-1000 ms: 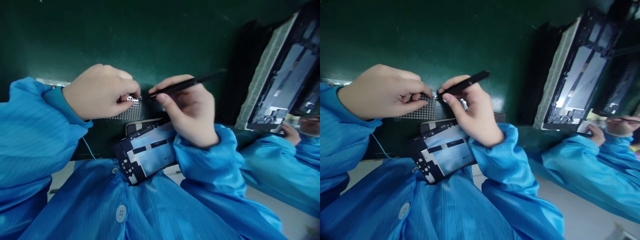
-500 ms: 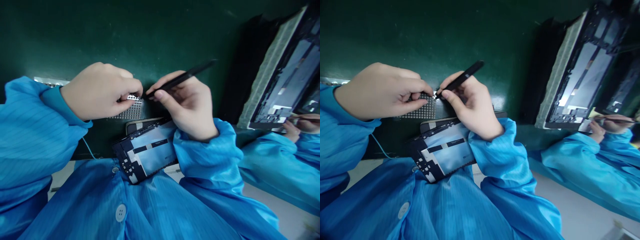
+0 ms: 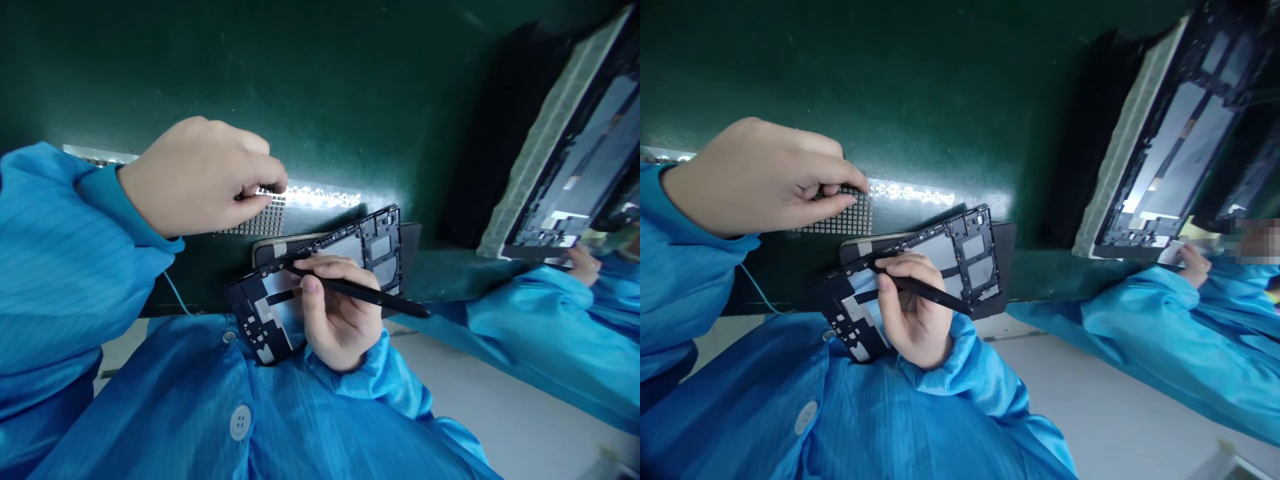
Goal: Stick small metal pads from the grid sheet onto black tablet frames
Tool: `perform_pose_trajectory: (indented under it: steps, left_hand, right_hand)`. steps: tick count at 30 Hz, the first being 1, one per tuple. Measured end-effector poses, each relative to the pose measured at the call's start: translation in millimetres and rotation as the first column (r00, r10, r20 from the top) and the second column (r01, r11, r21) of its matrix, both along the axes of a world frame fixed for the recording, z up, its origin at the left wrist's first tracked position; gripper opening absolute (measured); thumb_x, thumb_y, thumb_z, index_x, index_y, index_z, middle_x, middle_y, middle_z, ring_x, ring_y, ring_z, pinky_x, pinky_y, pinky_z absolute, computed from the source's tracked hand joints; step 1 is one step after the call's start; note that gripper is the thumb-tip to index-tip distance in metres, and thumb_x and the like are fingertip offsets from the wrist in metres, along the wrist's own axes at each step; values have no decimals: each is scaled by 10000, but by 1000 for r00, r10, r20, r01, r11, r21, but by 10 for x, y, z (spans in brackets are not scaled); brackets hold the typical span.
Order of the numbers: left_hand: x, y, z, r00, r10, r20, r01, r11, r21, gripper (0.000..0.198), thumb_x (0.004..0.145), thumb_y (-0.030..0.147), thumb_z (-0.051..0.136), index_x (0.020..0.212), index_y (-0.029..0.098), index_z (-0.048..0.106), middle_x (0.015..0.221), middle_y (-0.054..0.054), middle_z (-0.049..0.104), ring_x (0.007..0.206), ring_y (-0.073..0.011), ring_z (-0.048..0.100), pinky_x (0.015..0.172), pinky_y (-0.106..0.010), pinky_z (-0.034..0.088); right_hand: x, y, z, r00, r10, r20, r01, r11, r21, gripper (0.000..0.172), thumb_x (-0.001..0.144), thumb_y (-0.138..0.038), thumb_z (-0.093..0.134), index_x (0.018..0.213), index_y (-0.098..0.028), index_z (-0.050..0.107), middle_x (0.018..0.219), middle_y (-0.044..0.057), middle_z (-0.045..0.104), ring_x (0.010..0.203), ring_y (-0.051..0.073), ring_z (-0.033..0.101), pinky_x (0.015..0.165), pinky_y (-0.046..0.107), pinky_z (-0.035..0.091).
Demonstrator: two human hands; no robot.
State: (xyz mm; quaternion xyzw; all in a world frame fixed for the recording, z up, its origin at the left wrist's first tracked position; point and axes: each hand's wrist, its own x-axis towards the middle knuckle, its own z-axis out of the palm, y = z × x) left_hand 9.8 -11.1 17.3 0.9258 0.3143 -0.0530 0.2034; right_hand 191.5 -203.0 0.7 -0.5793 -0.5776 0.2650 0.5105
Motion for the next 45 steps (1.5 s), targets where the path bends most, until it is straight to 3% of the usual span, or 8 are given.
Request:
perform_pose_trajectory:
  steps: [4,8,15,27,31,34,41,45]
  left_hand:
    - [0,-5,-21,1000,-1,8,1,1000,15,404,1062,320,509,1283,362,845,1086,-29,832,958,-253,733,679,-378,363]
    - [10,6,-8,1000,-7,-3,7,1000,19,385,1075,304,531,1286,339,852,1092,-28,836,989,-263,761,679,-357,376]
    - [14,14,-24,1000,-20,21,20,1000,19,409,1057,303,513,1272,301,861,1029,-47,820,931,-240,760,702,-316,416]
    - [-5,23,-17,999,-31,45,30,999,17,410,1096,342,498,1294,290,853,1005,-46,799,884,-216,711,662,-315,317]
    - [-74,34,-65,988,-49,143,44,998,40,410,1111,354,487,1269,276,857,965,-38,810,798,-181,672,647,-301,336]
    - [-105,28,-95,982,-53,183,47,998,40,471,1131,377,421,1266,272,860,955,-38,809,745,-159,630,647,-300,340]
    - [-101,8,-36,988,-20,150,18,1000,17,602,1155,499,307,1288,273,849,952,-51,776,734,-167,572,681,-343,331]
    - [-89,23,-20,991,3,136,1,1000,-30,612,1143,550,321,1285,272,847,968,-57,784,745,-179,574,705,-359,349]
  right_hand:
    - [70,16,184,983,103,152,-97,994,-48,322,1008,-37,722,1263,-232,700,1094,84,836,1019,230,839,938,449,739]
    - [335,431,350,954,225,199,-188,964,-186,223,1040,-128,779,1215,-261,743,1153,74,863,1070,248,855,947,442,747]
    - [681,1181,44,906,420,57,-388,874,-292,211,1072,-498,794,1160,-309,767,1153,34,872,1056,243,852,967,428,753]
    - [640,1132,83,920,386,59,-359,896,-262,236,1078,-528,769,1097,-293,766,1094,36,845,974,250,833,931,439,733]
    - [655,717,120,999,52,-3,-52,990,-130,160,1146,-457,684,1162,-304,728,1021,9,775,910,211,811,845,415,717]
    - [628,354,65,980,-194,-34,194,981,21,55,1100,-339,762,1102,-285,752,971,9,720,882,182,790,804,360,700]
    - [558,195,-172,986,-164,0,164,985,46,112,1088,-242,743,1189,-289,754,1066,19,767,990,196,842,883,380,731]
    - [587,169,-95,988,-129,84,127,991,34,164,1080,-209,726,1215,-300,751,1073,35,787,995,228,821,838,416,705]
